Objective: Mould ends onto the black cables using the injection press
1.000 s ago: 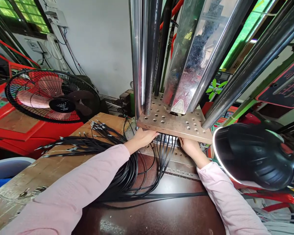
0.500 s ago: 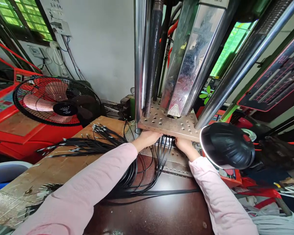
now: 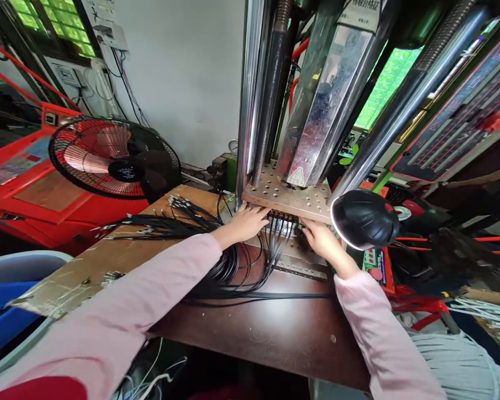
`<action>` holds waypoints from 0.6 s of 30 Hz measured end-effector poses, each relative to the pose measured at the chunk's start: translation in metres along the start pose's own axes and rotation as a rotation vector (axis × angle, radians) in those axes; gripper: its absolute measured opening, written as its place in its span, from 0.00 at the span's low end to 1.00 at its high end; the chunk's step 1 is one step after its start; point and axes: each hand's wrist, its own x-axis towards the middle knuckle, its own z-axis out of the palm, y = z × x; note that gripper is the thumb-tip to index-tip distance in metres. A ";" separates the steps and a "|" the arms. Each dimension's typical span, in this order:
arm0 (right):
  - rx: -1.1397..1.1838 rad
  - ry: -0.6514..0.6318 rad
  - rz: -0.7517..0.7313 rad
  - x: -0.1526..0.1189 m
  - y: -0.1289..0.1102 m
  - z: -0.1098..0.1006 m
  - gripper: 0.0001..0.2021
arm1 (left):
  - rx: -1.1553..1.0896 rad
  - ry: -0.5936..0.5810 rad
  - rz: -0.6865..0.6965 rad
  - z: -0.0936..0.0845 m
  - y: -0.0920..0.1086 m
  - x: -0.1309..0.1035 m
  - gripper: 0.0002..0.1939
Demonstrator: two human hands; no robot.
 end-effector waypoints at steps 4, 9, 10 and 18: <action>0.113 -0.203 0.024 -0.118 -0.014 -0.050 0.28 | -0.031 -0.064 0.170 -0.031 -0.014 -0.112 0.36; -0.038 -0.242 0.150 -0.261 -0.043 -0.043 0.47 | 0.037 -0.052 0.124 -0.021 0.001 -0.243 0.57; -0.082 -0.228 0.165 -0.278 -0.050 -0.033 0.50 | 0.060 -0.029 0.080 -0.013 0.008 -0.258 0.56; -0.299 -0.066 0.370 -0.289 -0.096 0.008 0.43 | 0.119 0.134 -0.187 0.037 0.035 -0.278 0.46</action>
